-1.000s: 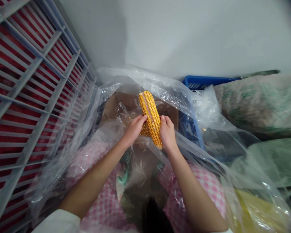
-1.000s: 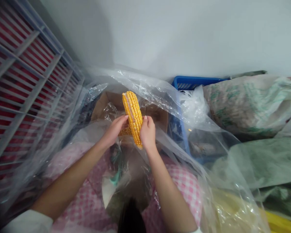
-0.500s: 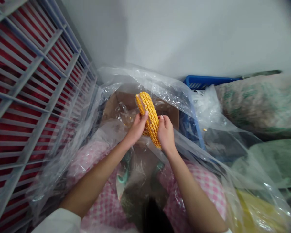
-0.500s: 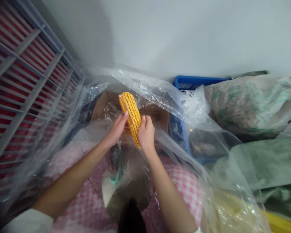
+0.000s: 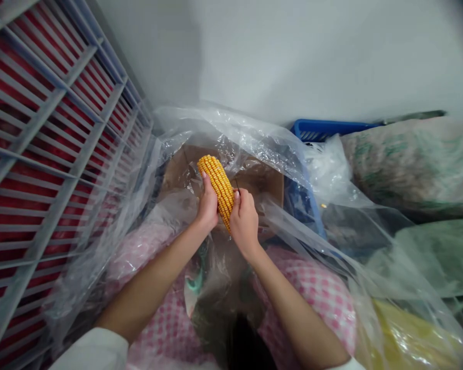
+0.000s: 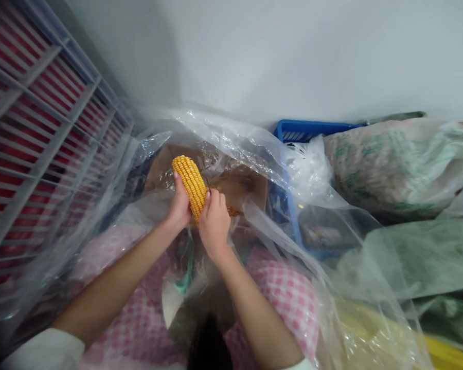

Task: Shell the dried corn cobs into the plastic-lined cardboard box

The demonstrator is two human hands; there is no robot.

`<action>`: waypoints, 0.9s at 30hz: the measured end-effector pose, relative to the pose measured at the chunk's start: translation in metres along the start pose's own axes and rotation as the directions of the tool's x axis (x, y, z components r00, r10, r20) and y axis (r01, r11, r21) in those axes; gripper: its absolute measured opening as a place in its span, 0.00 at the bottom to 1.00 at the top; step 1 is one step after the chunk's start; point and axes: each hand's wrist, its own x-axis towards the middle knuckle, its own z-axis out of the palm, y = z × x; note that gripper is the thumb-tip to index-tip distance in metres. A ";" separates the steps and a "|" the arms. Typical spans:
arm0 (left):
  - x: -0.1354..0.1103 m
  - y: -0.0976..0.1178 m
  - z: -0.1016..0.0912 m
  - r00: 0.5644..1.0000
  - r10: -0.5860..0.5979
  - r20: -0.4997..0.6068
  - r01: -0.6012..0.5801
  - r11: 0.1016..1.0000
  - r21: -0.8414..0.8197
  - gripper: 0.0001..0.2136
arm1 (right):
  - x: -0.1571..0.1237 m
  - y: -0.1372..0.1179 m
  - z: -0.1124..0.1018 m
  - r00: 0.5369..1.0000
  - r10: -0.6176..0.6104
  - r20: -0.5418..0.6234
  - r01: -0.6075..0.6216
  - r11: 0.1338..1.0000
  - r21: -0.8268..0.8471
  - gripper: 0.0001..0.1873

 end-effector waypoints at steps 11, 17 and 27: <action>-0.008 -0.001 0.003 0.998 0.066 0.015 -0.066 0.998 -0.003 0.30 | 0.004 0.008 0.002 0.988 0.141 0.060 -0.153 0.931 0.333 0.16; -0.009 0.029 0.002 0.993 0.109 0.035 -0.106 0.991 -0.080 0.30 | 0.005 0.004 -0.002 0.997 0.066 0.027 -0.070 0.976 0.205 0.17; 0.002 0.043 -0.008 0.992 0.099 -0.082 -0.094 0.994 0.060 0.29 | 0.008 0.003 -0.005 0.998 0.041 0.039 -0.049 0.972 0.232 0.17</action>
